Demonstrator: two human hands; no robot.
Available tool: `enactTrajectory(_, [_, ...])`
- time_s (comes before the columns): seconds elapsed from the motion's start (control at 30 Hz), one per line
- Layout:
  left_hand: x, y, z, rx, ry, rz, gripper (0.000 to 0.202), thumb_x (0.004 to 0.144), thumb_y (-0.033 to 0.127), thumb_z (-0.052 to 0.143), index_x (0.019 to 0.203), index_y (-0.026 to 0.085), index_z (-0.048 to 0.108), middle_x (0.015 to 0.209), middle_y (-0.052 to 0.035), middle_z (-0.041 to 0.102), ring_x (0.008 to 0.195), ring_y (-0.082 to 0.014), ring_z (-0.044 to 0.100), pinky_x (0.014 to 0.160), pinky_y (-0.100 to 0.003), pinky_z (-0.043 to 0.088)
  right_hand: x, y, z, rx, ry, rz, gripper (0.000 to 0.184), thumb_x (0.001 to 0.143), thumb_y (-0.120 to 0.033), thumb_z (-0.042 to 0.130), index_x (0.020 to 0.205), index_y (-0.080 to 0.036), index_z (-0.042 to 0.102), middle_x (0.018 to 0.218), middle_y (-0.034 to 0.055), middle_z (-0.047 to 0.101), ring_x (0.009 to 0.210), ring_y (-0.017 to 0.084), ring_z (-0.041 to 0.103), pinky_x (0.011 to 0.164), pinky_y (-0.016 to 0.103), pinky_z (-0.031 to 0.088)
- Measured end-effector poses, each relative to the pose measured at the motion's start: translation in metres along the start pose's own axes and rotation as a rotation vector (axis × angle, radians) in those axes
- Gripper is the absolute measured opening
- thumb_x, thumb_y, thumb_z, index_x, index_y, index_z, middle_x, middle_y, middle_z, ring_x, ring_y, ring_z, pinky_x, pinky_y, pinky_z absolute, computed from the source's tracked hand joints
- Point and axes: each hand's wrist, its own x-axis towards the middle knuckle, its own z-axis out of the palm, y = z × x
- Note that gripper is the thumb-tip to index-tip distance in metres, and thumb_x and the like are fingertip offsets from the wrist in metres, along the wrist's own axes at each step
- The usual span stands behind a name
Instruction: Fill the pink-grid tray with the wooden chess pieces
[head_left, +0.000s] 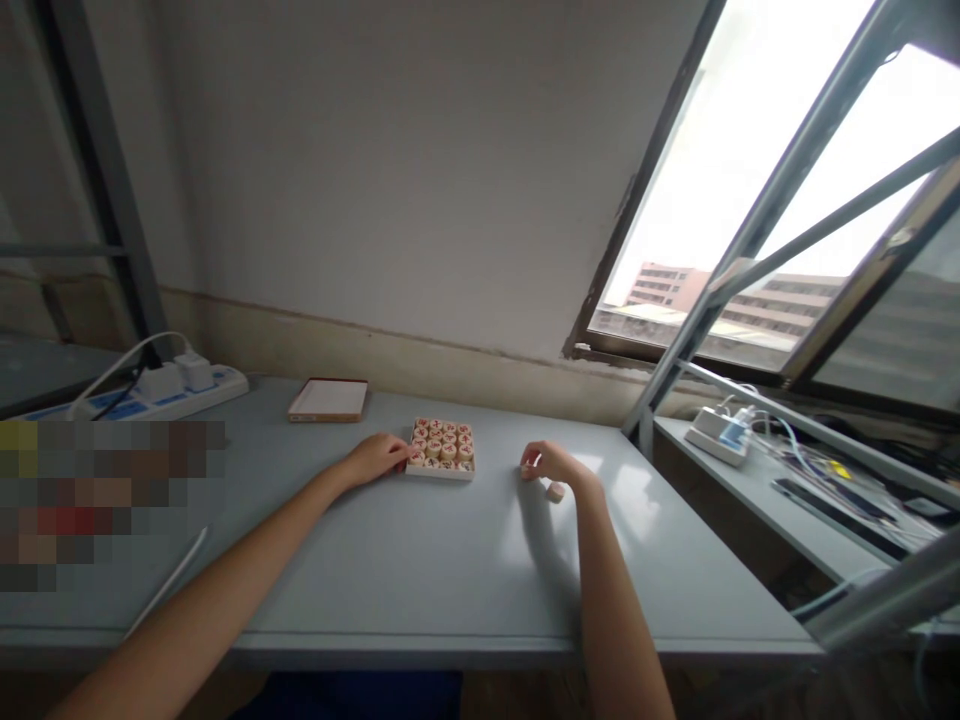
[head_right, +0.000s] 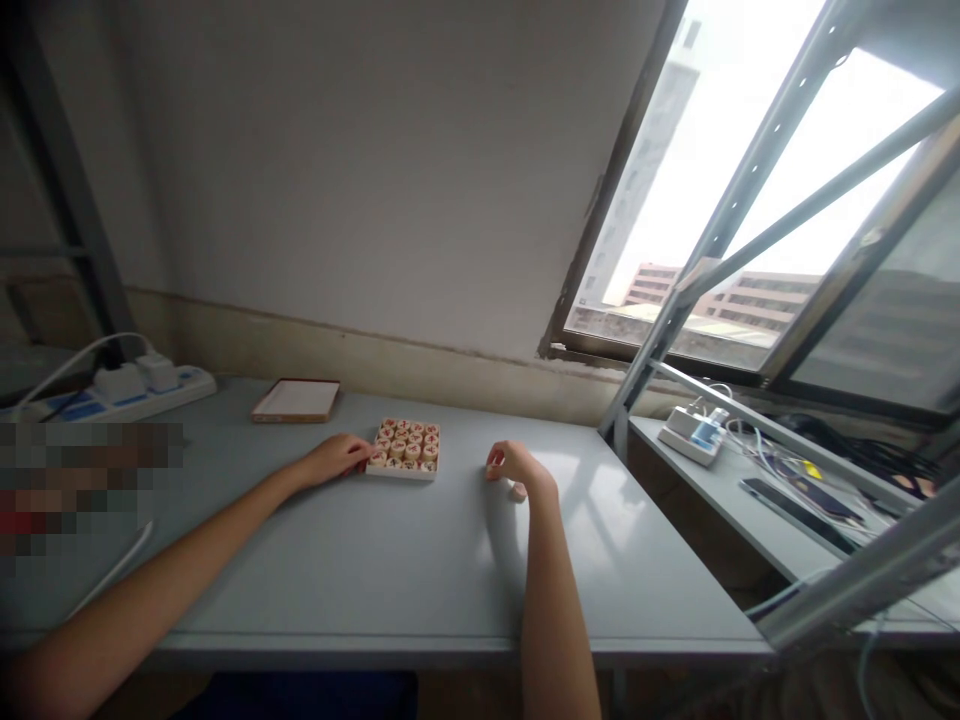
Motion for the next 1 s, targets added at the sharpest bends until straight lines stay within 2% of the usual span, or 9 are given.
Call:
enactTrajectory(0.1, [0.001,-0.001,0.001,0.014,0.000,0.009,0.054,0.076,0.057,0.028,0.055,0.015,0.054,0.046,0.0010,0.048,0.046,-0.0107,0.042,0.048,-0.022,0.023,0.007,-0.023,0.010,0.075,0.030,-0.170,0.011,0.064,-0.021,0.065,0.074,-0.017,0.062,0.065,0.0012,0.061,0.060,0.012,0.055,0.057,0.022,0.042])
enactTrajectory(0.2, [0.001,0.000,0.001,0.021,-0.002,0.014,0.054,0.076,0.057,0.028,0.055,0.015,0.055,0.046,0.0011,0.047,0.046,-0.0109,0.042,0.049,-0.022,0.023,0.010,-0.054,0.030,0.109,0.148,-0.357,0.017,0.069,-0.029,0.062,0.081,-0.018,0.060,0.077,0.0023,0.061,0.069,0.013,0.055,0.065,0.024,0.042])
enactTrajectory(0.3, [0.001,0.001,0.000,0.010,-0.009,-0.006,0.056,0.076,0.058,0.027,0.054,0.015,0.055,0.045,0.0008,0.048,0.047,-0.0113,0.043,0.050,-0.022,0.024,0.008,-0.084,0.050,0.057,0.233,-0.472,0.020,0.070,-0.027,0.061,0.089,-0.021,0.058,0.088,0.0019,0.059,0.081,0.014,0.053,0.075,0.027,0.039])
enactTrajectory(0.4, [0.000,0.003,-0.001,0.004,-0.014,-0.033,0.057,0.076,0.058,0.025,0.056,0.015,0.056,0.047,0.0004,0.051,0.048,-0.0113,0.043,0.051,-0.022,0.025,0.003,-0.101,0.058,0.056,0.213,-0.552,0.031,0.069,-0.023,0.062,0.099,-0.025,0.055,0.103,0.0022,0.054,0.096,0.016,0.048,0.081,0.029,0.036])
enactTrajectory(0.5, [-0.001,0.004,-0.002,0.022,-0.013,-0.020,0.056,0.077,0.057,0.025,0.056,0.015,0.056,0.047,0.0004,0.051,0.048,-0.0110,0.042,0.050,-0.022,0.024,0.002,-0.100,0.050,0.093,0.231,-0.557,0.033,0.071,-0.025,0.061,0.103,-0.025,0.053,0.103,0.0029,0.052,0.097,0.016,0.046,0.081,0.029,0.036])
enactTrajectory(0.6, [-0.001,0.004,-0.002,0.049,-0.010,-0.006,0.055,0.077,0.056,0.026,0.055,0.015,0.055,0.046,0.0002,0.049,0.046,-0.0110,0.041,0.049,-0.022,0.023,0.003,-0.088,0.039,0.044,0.224,-0.490,0.015,0.075,-0.031,0.056,0.087,-0.022,0.058,0.084,0.0016,0.055,0.081,0.015,0.049,0.072,0.027,0.037])
enactTrajectory(0.67, [-0.001,0.004,-0.002,0.055,-0.007,0.001,0.056,0.077,0.057,0.026,0.055,0.015,0.055,0.048,-0.0004,0.051,0.047,-0.0112,0.042,0.050,-0.022,0.023,0.003,-0.084,0.037,-0.016,0.196,-0.475,0.015,0.078,-0.034,0.053,0.078,-0.021,0.059,0.078,0.0017,0.055,0.076,0.015,0.048,0.068,0.026,0.036])
enactTrajectory(0.9, [0.002,0.000,0.001,0.054,-0.014,0.007,0.055,0.077,0.057,0.027,0.056,0.015,0.057,0.055,-0.0022,0.058,0.051,-0.0121,0.047,0.053,-0.021,0.026,-0.002,-0.105,0.061,-0.117,0.117,-0.575,0.013,0.076,-0.035,0.056,0.082,-0.024,0.061,0.088,0.0033,0.053,0.089,0.017,0.046,0.075,0.029,0.034])
enactTrajectory(1.0, [0.002,-0.001,0.002,0.056,-0.001,0.021,0.054,0.079,0.054,0.025,0.057,0.015,0.057,0.058,-0.0032,0.060,0.054,-0.0128,0.049,0.054,-0.022,0.027,-0.002,-0.108,0.056,-0.148,0.121,-0.559,0.013,0.076,-0.035,0.056,0.081,-0.024,0.060,0.088,0.0025,0.053,0.087,0.017,0.047,0.073,0.028,0.034])
